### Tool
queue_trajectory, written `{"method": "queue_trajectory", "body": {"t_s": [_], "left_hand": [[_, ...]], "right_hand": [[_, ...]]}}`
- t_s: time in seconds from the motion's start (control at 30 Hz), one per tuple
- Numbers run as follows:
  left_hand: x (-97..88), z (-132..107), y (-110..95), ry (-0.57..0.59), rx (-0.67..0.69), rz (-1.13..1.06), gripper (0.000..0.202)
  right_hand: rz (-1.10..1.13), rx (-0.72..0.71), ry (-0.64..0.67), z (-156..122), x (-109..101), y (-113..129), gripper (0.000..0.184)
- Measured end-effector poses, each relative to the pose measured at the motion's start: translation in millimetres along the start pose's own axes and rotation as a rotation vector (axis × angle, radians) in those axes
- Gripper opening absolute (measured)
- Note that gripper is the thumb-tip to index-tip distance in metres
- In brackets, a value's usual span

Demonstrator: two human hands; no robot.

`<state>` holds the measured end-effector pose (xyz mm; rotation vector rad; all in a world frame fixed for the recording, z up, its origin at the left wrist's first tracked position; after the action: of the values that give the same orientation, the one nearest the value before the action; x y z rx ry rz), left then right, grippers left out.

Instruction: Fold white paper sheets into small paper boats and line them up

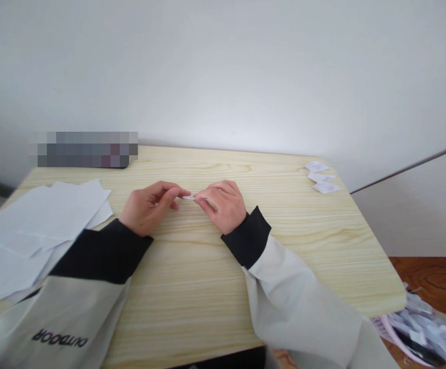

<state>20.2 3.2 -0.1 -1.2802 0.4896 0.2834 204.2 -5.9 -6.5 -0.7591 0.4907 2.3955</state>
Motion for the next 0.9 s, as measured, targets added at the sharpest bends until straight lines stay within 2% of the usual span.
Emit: {"method": "queue_trajectory", "body": {"t_s": [0.13,0.3,0.47,0.63,0.77,0.9], "left_hand": [[1.1,1.8,2.9,0.079,-0.022,-0.03,0.027],[0.7,1.0,3.0,0.092,0.001,-0.045,0.026],[0.5,0.0,4.1,0.095,0.043,0.034,0.026],[0.3,-1.1,5.2,0.043,0.231,0.238,0.021],[1.7,-1.9,5.5,-0.047,0.392,0.432,0.02],[3.9,-1.0,7.5,-0.104,0.475,0.514,0.021]], "right_hand": [[-0.003,-0.004,-0.009,-0.7,1.0,-0.9,0.006],[-0.009,-0.014,-0.021,0.1,1.2,-0.6,0.005],[-0.028,-0.021,-0.025,0.8,0.6,0.0,0.005],[-0.033,-0.061,-0.021,0.7,1.9,0.5,0.006],[-0.041,-0.076,-0.023,1.2,3.0,0.8,0.009],[-0.049,-0.051,-0.007,1.1,3.2,0.3,0.013]]}}
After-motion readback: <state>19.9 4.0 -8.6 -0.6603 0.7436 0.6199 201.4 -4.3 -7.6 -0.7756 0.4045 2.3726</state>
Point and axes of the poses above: each hand's wrist, its own z-axis towards the middle knuckle, its own x-axis out of the palm, y = z × x, the point moved 1 cm from there along z, towards the middle knuckle, and after that the axes turned 7 degrees about -x, right-handed, at the moved point
